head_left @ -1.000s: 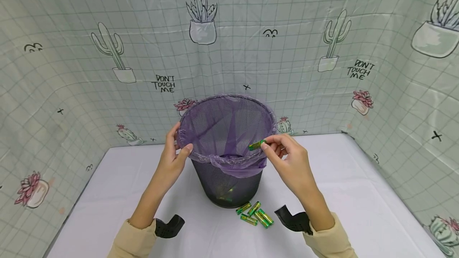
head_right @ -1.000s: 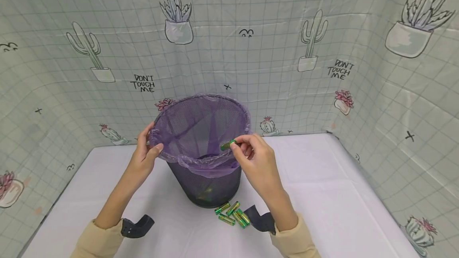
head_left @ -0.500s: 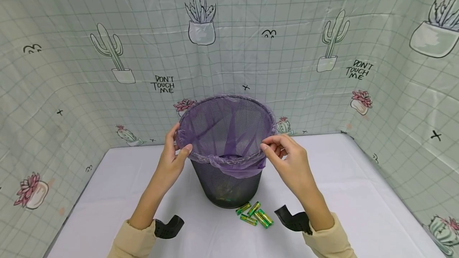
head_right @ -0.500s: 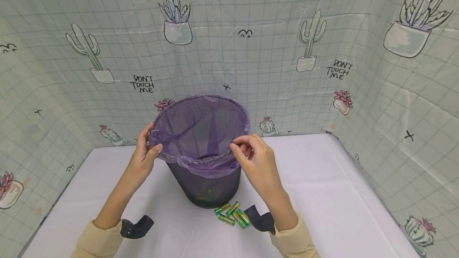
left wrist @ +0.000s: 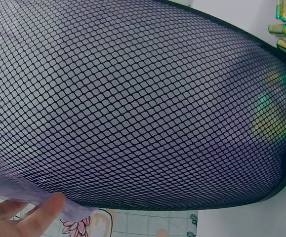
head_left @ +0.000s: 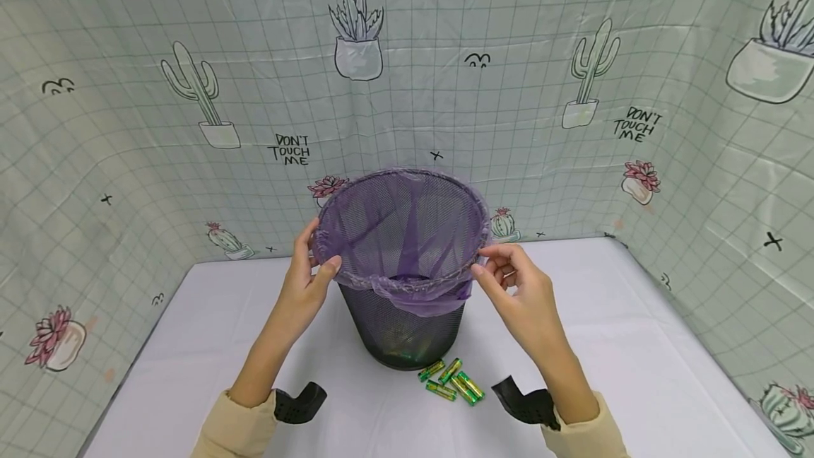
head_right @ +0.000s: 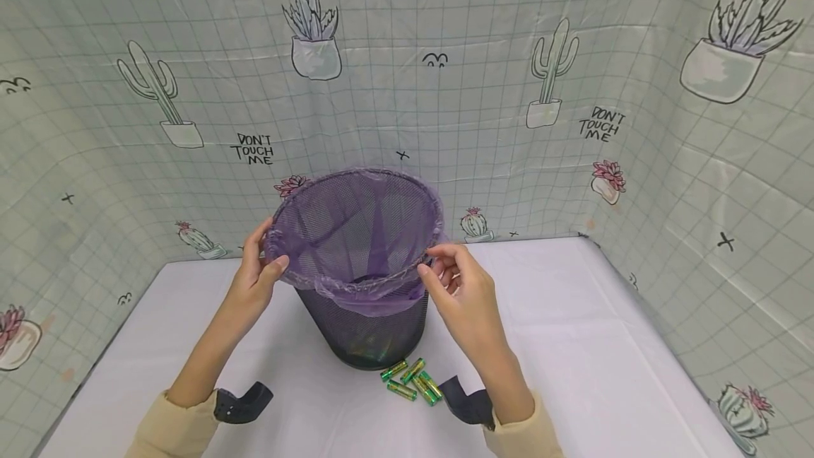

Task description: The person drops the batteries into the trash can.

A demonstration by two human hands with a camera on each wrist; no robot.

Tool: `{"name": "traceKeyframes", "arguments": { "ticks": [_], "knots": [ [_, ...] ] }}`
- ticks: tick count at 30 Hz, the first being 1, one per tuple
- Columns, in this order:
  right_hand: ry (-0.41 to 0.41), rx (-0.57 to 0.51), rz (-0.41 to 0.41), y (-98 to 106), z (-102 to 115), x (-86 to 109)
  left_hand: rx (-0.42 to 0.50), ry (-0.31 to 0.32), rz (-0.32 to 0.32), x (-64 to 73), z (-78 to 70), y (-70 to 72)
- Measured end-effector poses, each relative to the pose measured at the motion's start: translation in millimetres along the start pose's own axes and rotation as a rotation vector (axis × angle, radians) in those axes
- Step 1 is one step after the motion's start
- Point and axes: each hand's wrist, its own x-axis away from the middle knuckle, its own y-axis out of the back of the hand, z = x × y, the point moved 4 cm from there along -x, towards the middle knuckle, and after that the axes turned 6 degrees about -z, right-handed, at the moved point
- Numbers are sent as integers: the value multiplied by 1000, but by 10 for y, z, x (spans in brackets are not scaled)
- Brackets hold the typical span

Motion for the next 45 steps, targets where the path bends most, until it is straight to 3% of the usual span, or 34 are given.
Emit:
{"name": "traceKeyframes", "arguments": {
  "ticks": [15, 25, 45],
  "knots": [
    [-196, 117, 72, -7, -470, 310, -6, 6, 1, 9, 3, 1],
    [-305, 120, 119, -58, -753, 508, -22, -5, -3, 2, 1, 3],
    [-479, 144, 211, -142, -1058, 841, -21, 0, 3, 8, 3, 3]
  ]
}}
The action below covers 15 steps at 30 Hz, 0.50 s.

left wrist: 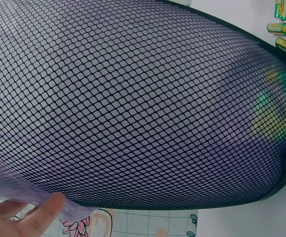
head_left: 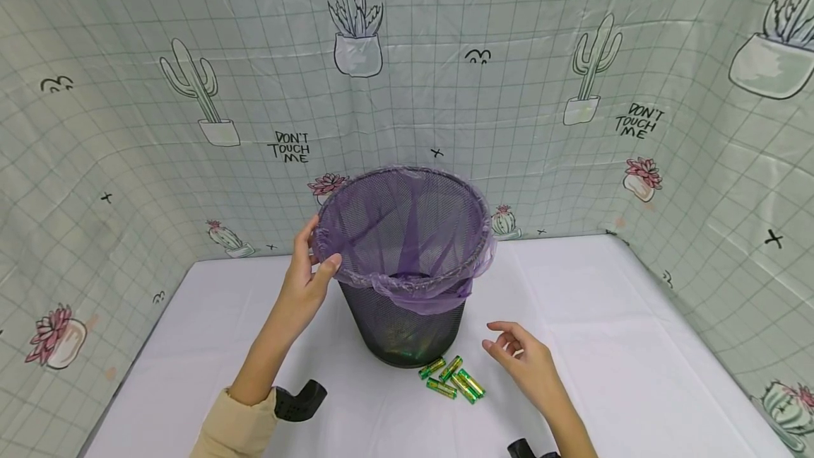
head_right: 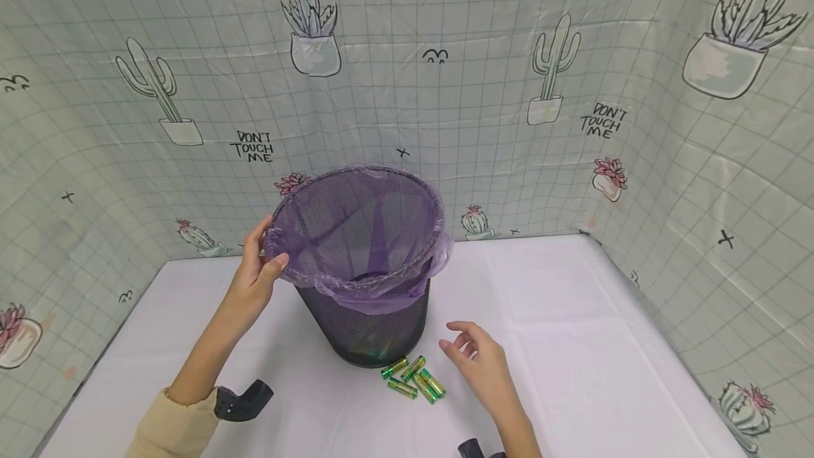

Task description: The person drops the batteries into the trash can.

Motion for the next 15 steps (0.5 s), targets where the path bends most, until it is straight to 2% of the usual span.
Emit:
{"name": "traceKeyframes", "arguments": {
  "ticks": [15],
  "knots": [
    [-75, -21, 49, -114, -190, 104, -1, 0, -1, -2, 5, -1]
  ]
}}
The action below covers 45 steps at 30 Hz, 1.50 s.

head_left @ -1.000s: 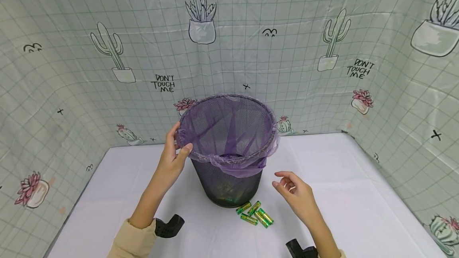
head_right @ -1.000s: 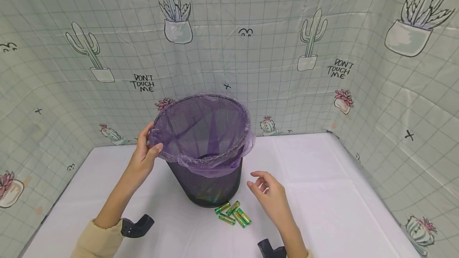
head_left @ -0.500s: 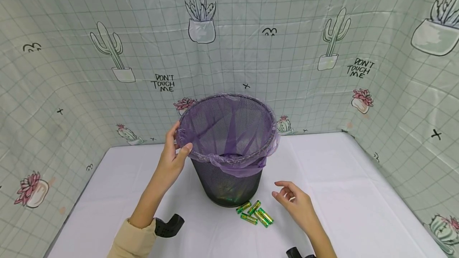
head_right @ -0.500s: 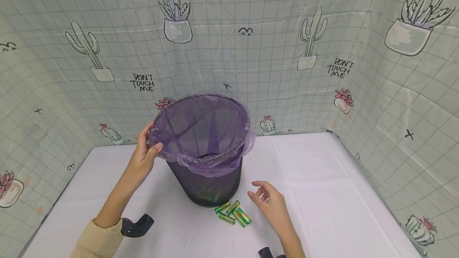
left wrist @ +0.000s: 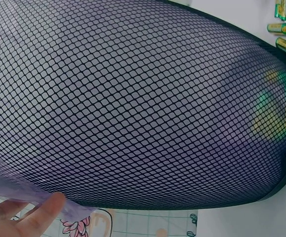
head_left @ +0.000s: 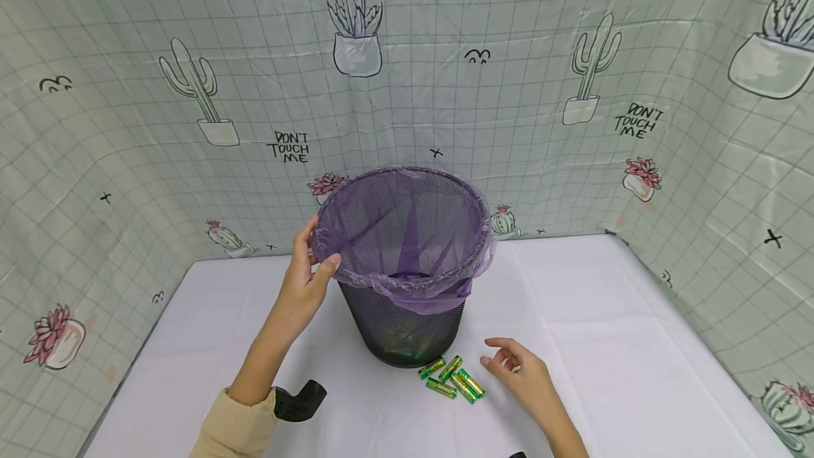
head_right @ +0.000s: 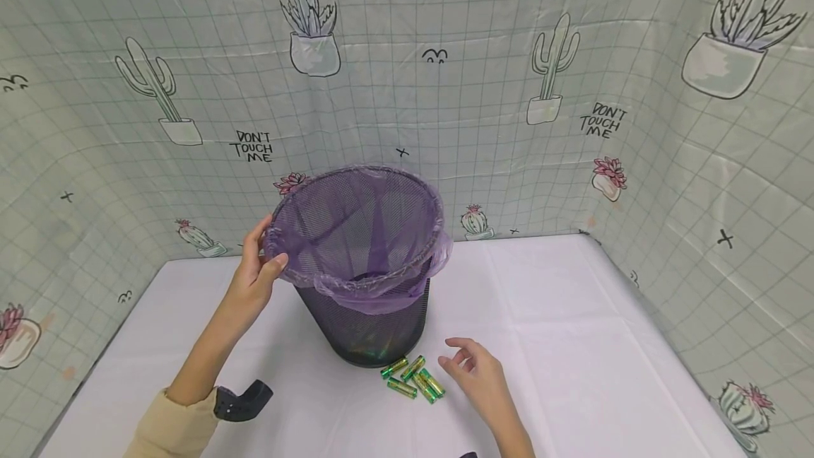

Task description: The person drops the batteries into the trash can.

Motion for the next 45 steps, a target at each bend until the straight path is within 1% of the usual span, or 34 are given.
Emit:
{"name": "traceKeyframes", "arguments": {
  "ticks": [7, 14, 20, 28, 37, 45],
  "knots": [
    [-53, 10, 43, -66, -107, 28, 5, -1, -1, 0, 8, -1],
    [-53, 41, 60, -121, -176, 46, 14, 10, 3, -4, 13, -1],
    [-62, 39, 93, -148, -224, 62, 7, 5, 0, -7, 12, -2],
    [-78, 56, 105, -163, -257, 68, -1, -1, -2, -9, 11, -2],
    [-77, 84, 101, -173, -274, 77, 0, -5, -3, -9, 14, -2],
    [-29, 120, 123, -182, -278, 91, 1, -4, -1, -6, 9, -2]
  ]
}}
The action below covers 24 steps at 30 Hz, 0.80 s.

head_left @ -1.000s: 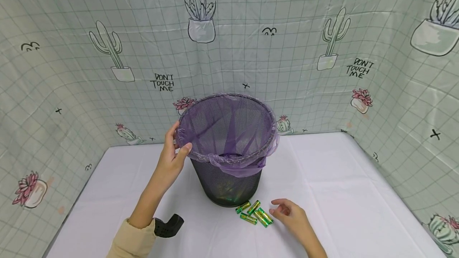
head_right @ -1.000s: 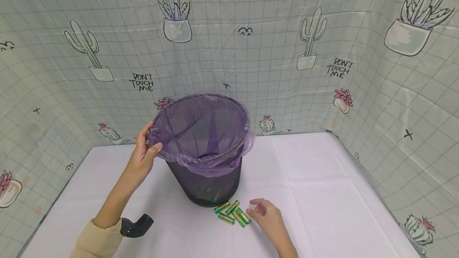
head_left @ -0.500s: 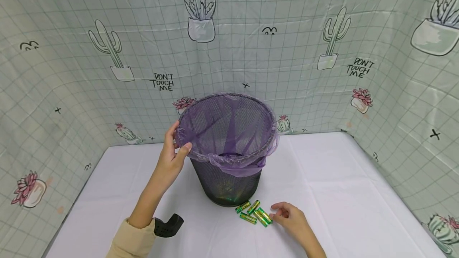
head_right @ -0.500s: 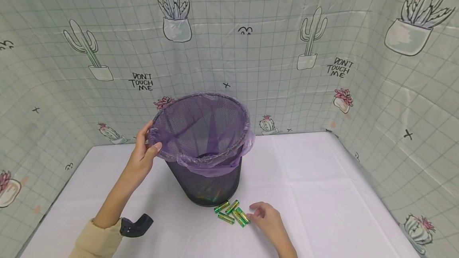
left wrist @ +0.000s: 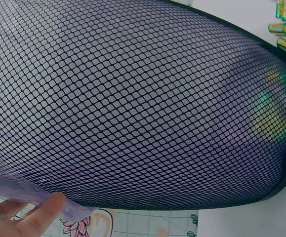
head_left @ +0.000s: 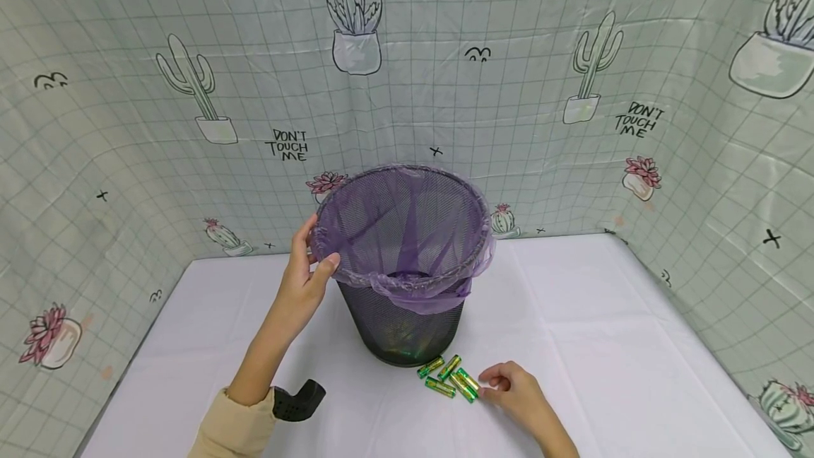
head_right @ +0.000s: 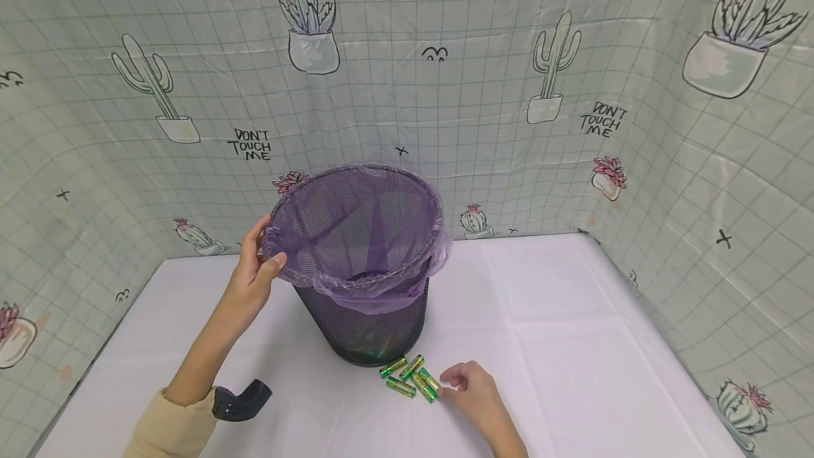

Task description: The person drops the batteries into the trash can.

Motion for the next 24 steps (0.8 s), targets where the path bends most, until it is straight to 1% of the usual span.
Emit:
{"name": "traceKeyframes", "arguments": {
  "ticks": [6, 13, 24],
  "knots": [
    [16, 26, 7, -5, -7, 4, 14, 7, 3, 2, 0, 2],
    [22, 39, 8, -7, -7, 1, 3, 6, 0, -2, -5, -2],
    [34, 42, 39, 0, 23, -5, 3, 6, -2, 0, -9, 0]
  ]
}}
